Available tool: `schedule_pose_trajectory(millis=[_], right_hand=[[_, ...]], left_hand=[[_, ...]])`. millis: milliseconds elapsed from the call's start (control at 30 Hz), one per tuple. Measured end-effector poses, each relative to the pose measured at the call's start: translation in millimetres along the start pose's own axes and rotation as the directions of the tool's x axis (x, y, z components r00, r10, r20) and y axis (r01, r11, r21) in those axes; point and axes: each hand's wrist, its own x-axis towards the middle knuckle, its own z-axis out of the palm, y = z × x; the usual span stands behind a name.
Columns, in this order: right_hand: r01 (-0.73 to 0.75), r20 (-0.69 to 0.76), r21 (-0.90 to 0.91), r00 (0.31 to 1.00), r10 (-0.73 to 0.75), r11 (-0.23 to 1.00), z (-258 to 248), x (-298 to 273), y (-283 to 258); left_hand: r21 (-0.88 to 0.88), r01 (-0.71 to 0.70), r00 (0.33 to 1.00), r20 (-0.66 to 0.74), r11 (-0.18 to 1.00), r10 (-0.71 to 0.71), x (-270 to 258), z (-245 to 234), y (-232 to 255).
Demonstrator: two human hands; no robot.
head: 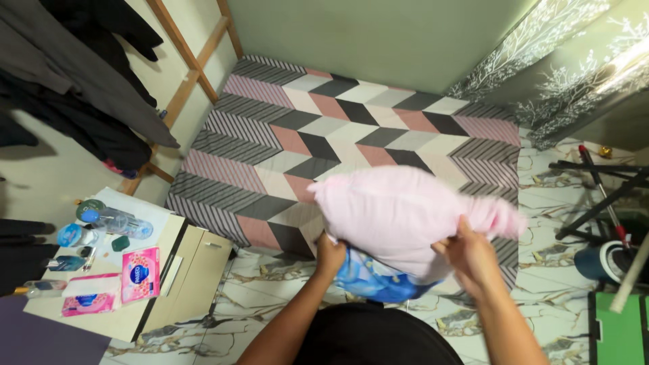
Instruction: The person removes a blue pillowcase from a pillow, takes a new pink and floral pillowcase out of a drawer, and slides it onto the pillow.
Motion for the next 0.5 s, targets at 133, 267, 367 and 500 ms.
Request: schedule_pose_trajectory(millis=[133, 267, 367, 500], right_hand=[[0.183, 0.099, -0.949, 0.947, -0.305, 0.258, -18, -47, -36], [0.513, 0.687, -0.717, 0.403, -0.605, -0.472, 45, -58, -51], [0.575, 0.45, -0.807, 0.747, -0.49, 0.134, 88, -44, -22], [0.489, 0.367, -0.671, 0.872, -0.323, 0.557, 101, -35, 26]], left_hand=[[0.006, -0.098, 0.994, 0.058, 0.995, 0.097, 12, -15, 45], [0.024, -0.211, 0.944, 0.265, 0.977, 0.197, 6, -22, 70], [0.09, -0.379, 0.899, 0.272, 0.921, 0.343, 6, -22, 66], [0.281, -0.391, 0.916, 0.209, 0.876, 0.342, 3, -53, 54]])
